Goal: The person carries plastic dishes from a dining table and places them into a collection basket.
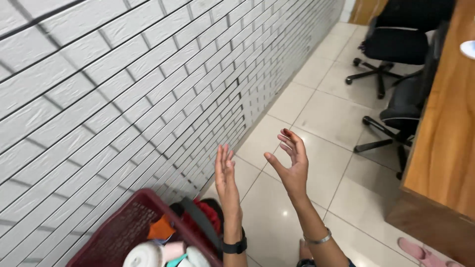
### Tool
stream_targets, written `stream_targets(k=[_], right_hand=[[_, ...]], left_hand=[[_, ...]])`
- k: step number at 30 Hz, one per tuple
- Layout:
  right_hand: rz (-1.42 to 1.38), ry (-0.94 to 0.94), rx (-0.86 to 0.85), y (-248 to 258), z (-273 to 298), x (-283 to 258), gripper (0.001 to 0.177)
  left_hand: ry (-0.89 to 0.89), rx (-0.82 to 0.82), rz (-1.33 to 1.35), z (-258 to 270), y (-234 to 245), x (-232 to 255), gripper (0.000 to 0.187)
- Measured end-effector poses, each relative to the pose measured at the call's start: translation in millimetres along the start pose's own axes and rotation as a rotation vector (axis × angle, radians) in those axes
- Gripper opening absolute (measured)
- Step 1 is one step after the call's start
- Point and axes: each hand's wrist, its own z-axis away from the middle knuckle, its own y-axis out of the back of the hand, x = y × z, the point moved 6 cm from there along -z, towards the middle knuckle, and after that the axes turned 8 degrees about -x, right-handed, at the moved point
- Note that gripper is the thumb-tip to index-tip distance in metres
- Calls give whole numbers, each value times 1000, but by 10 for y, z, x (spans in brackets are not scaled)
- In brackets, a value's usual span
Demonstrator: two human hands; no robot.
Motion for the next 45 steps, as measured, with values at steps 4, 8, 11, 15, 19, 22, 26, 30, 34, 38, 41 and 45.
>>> stream_targets(k=[4,8,11,15,19,22,26,30,34,38,41,45], right_hand=[[67,65,137,861,-364,91,70],[92,124,271,1630,-753,160,44],[87,163,324,2116,-960,330,21],[-73,118,413,2563,-1114,576,6],[56,145,437,2884,-1253,648,5],[85,122,503,3057,-1376,757,6],[116,88,580,3257,-1663,967,7],[163,72,606,3360,-2107,1321,7],[210,137,575,3310,-2819,1501,9],[111,94,581,3263,-3429,1666,9],[67,58,609,3339,-3637,1909,10],[99,-7,717,3658,-3901,2138,11]], left_hand=[[8,-207,4,-291,-951,-165,64],[11,-314,1,-560,-1749,-255,67],[7,-366,-17,-738,-2253,-370,68],[51,-447,-36,-894,-2752,-540,67],[48,-523,32,-1112,-3154,-727,63],[47,-580,35,-1310,-3403,-908,61],[96,-587,97,-1686,-3682,-1223,57],[87,-543,94,-2328,-3853,-1474,48],[58,-558,112,-3110,-4095,-1557,48],[19,-568,121,-3810,-4393,-1563,47],[78,-552,151,-4135,-4569,-1800,41],[172,-579,112,-4433,-4887,-2263,21]])
